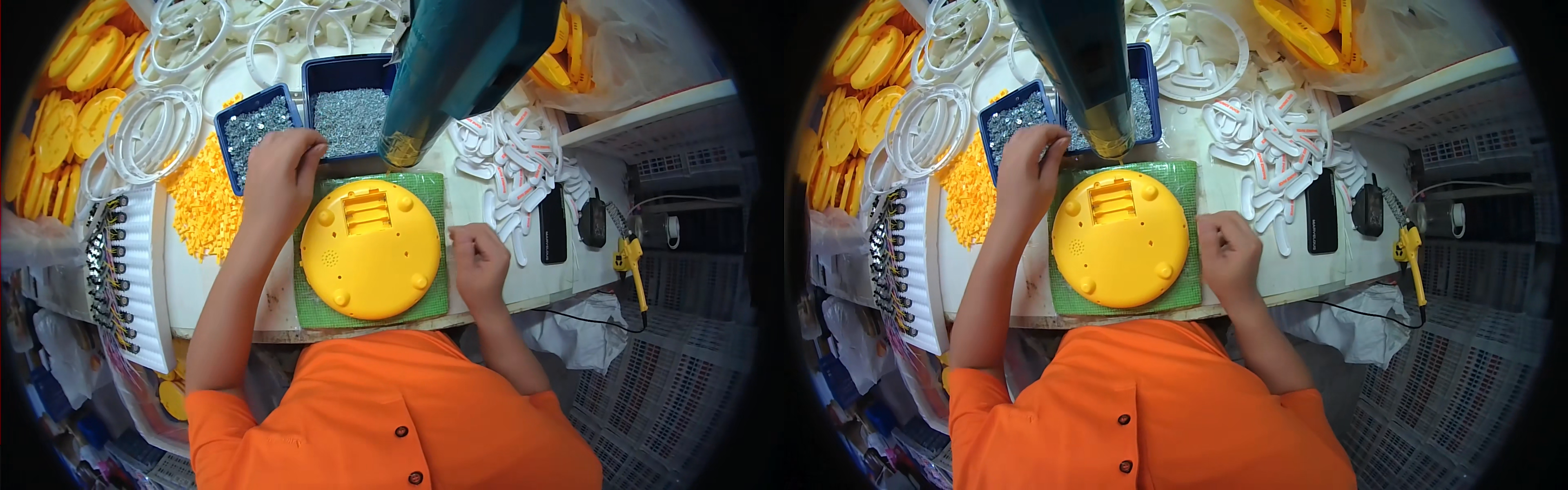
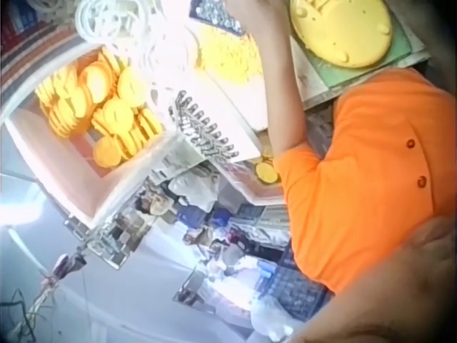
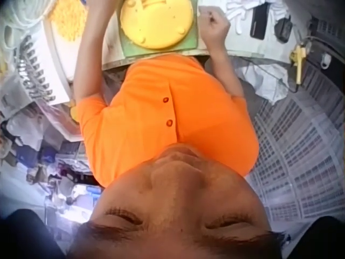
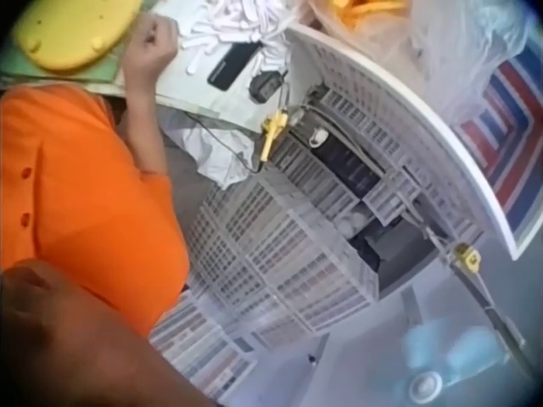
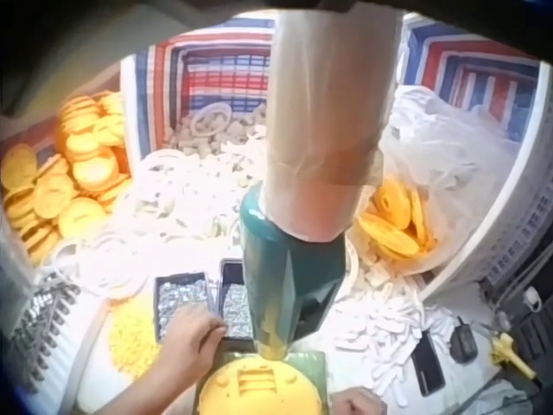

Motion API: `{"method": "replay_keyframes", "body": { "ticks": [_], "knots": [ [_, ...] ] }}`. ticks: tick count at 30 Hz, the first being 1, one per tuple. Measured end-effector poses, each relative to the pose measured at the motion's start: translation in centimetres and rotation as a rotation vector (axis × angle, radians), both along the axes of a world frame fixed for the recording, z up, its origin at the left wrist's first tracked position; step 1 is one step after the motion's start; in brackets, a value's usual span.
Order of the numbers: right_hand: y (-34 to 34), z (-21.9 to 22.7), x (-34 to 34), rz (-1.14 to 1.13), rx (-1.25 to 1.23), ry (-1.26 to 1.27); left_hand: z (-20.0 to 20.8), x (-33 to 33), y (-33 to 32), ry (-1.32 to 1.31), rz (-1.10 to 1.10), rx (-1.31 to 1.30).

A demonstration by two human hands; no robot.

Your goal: Assembling electronic or mechanical components into yellow circular plastic housings at a factory workbench.

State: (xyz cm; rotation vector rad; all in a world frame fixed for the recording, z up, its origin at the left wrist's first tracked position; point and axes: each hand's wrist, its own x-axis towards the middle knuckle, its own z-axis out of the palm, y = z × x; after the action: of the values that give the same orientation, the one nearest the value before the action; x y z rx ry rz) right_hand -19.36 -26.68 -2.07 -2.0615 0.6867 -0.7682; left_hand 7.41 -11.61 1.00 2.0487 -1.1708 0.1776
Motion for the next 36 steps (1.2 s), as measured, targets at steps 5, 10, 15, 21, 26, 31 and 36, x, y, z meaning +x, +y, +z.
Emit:
{"method": "replay_keyframes", "body": {
  "ticks": [5, 10, 15, 21, 26, 31, 36],
  "knots": [
    [-2.6, 2.4, 2.9, -0.017, -0.014, 0.063, -0.8, -2.5, 5.1, 0.325, 0.060, -0.066],
    [-5.1, 4.4, 10.7, 0.295, -0.332, 0.117, -1.2, -5.2, 7.9, 0.664, 0.176, -0.174],
    [-6.7, 1.8, 17.2, 0.484, -0.609, 0.262, -1.8, -7.0, 9.1, 0.778, 0.211, -0.137],
    [-7.3, 1.1, 18.8, 0.632, -0.493, -0.001, -2.8, -8.2, 9.1, 0.635, 0.154, -0.133],
    [-6.8, 2.5, 17.3, 0.443, -0.442, 0.054, -2.5, -9.3, 9.1, 0.746, 0.243, -0.228],
    [-4.9, 4.9, 13.3, 0.300, -0.195, 0.168, -2.9, -9.5, 9.7, 0.897, 0.302, -0.297],
    [-3.6, 3.9, 7.9, 0.196, 0.177, 0.030, -2.9, -9.7, 9.0, 0.494, 0.191, -0.136]
  ]
}}
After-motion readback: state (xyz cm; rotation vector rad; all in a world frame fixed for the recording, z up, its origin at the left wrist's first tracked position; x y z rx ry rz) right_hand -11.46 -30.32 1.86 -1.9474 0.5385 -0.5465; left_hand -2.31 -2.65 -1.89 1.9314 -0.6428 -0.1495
